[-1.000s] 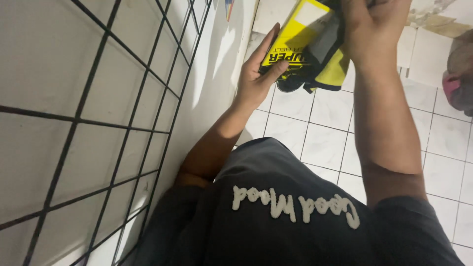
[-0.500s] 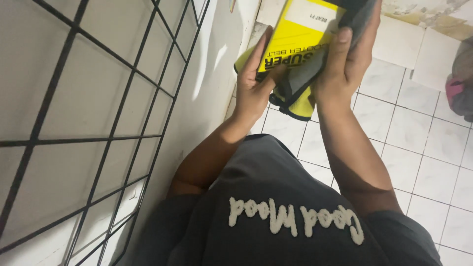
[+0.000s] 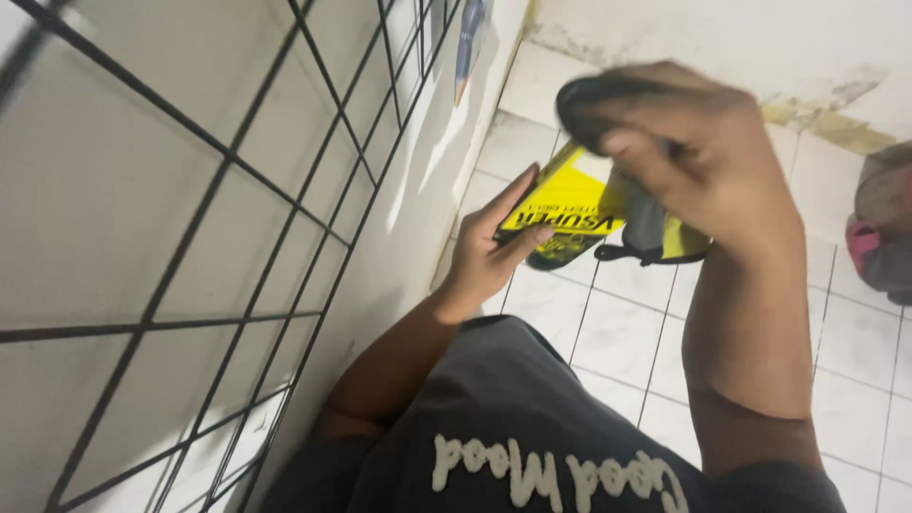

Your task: The person holds a packaged scooter belt in one hand and wipes its surface with a yellow cloth in the other hand. The person repeatedly rubs the cloth over the packaging, turning the item to clean different sides.

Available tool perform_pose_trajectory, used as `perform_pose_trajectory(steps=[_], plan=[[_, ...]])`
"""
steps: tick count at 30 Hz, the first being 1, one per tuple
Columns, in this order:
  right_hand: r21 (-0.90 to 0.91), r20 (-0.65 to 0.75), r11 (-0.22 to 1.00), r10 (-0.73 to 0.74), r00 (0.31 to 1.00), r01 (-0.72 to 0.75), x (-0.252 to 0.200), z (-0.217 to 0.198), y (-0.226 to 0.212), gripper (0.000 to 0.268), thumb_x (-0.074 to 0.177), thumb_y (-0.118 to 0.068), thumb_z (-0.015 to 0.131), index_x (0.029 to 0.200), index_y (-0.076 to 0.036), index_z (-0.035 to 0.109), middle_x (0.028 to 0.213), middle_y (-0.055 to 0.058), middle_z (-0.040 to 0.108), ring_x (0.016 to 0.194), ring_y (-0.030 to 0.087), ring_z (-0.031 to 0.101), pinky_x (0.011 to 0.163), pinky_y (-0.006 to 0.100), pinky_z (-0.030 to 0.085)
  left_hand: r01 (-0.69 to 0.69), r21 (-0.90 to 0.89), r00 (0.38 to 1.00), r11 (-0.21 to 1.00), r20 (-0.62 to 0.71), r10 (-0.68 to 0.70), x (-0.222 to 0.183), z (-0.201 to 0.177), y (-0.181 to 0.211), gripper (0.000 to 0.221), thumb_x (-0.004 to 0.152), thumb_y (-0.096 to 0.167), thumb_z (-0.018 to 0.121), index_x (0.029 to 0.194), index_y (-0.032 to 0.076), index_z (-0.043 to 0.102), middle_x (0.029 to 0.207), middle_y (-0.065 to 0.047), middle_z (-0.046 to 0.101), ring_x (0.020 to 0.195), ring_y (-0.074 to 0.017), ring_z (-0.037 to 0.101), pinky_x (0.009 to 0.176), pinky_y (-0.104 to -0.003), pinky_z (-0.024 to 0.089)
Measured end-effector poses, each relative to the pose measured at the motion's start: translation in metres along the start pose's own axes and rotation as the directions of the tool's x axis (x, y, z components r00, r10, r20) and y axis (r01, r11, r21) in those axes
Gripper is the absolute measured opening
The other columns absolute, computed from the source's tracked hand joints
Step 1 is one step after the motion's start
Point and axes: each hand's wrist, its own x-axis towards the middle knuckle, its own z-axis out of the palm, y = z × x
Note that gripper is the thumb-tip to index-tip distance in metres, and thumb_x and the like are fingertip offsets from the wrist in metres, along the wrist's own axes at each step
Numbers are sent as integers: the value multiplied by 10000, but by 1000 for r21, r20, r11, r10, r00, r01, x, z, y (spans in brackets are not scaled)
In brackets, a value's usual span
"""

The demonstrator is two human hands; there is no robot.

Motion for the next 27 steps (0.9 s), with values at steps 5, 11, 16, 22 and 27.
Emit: perform_pose_trajectory(steps=[5, 11, 16, 22, 27], plan=[[-61, -41, 998, 23, 999, -26, 1, -1, 0, 280, 857, 27, 807, 1132, 36, 752, 1126, 192, 735, 715, 188, 619, 574, 275, 441, -47, -31, 999, 998, -9, 46, -4, -1, -2, 623, 957, 52, 662, 1510, 7, 379, 1196, -192, 701, 849, -172, 721, 637, -234, 615], [13, -131, 998, 68, 989, -66, -1, -4, -12, 264, 845, -15, 756, 1108, 12, 746, 1114, 147, 736, 717, 176, 629, 612, 263, 473, 21, -148, 996, 989, -87, -34, -6, 2, 10, 616, 906, -18, 678, 1472, -44, 438, 1276, -225, 674, 954, -203, 705, 773, -262, 595], [-5, -283, 1000, -13, 959, 12, -13, 13, 17, 166, 963, -151, 668, 1058, -86, 787, 1073, 167, 741, 1021, 417, 726, 880, 464, 567, -57, -267, 985, 962, -175, 10, -8, 10, -3, 613, 916, 56, 714, 1477, 7, 470, 1346, -271, 614, 1176, -375, 623, 992, -532, 529], [33, -462, 999, 23, 887, -9, -22, 43, 39, 206, 959, -120, 664, 1129, -86, 776, 1077, 145, 739, 1007, 389, 724, 885, 440, 555, -60, -300, 977, 952, -215, -6, -9, 16, -5, 593, 946, 73, 683, 1491, 35, 451, 1398, -245, 588, 1225, -347, 589, 1037, -535, 484], [152, -646, 988, 99, 757, 0, -29, 75, 48, 288, 1065, -83, 510, 1278, 23, 671, 1181, 235, 685, 1097, 413, 662, 950, 491, 492, -1, -362, 934, 932, -333, -128, -7, 33, -8, 628, 906, 56, 735, 1475, -4, 475, 1392, -230, 606, 1256, -295, 570, 1044, -469, 485]])
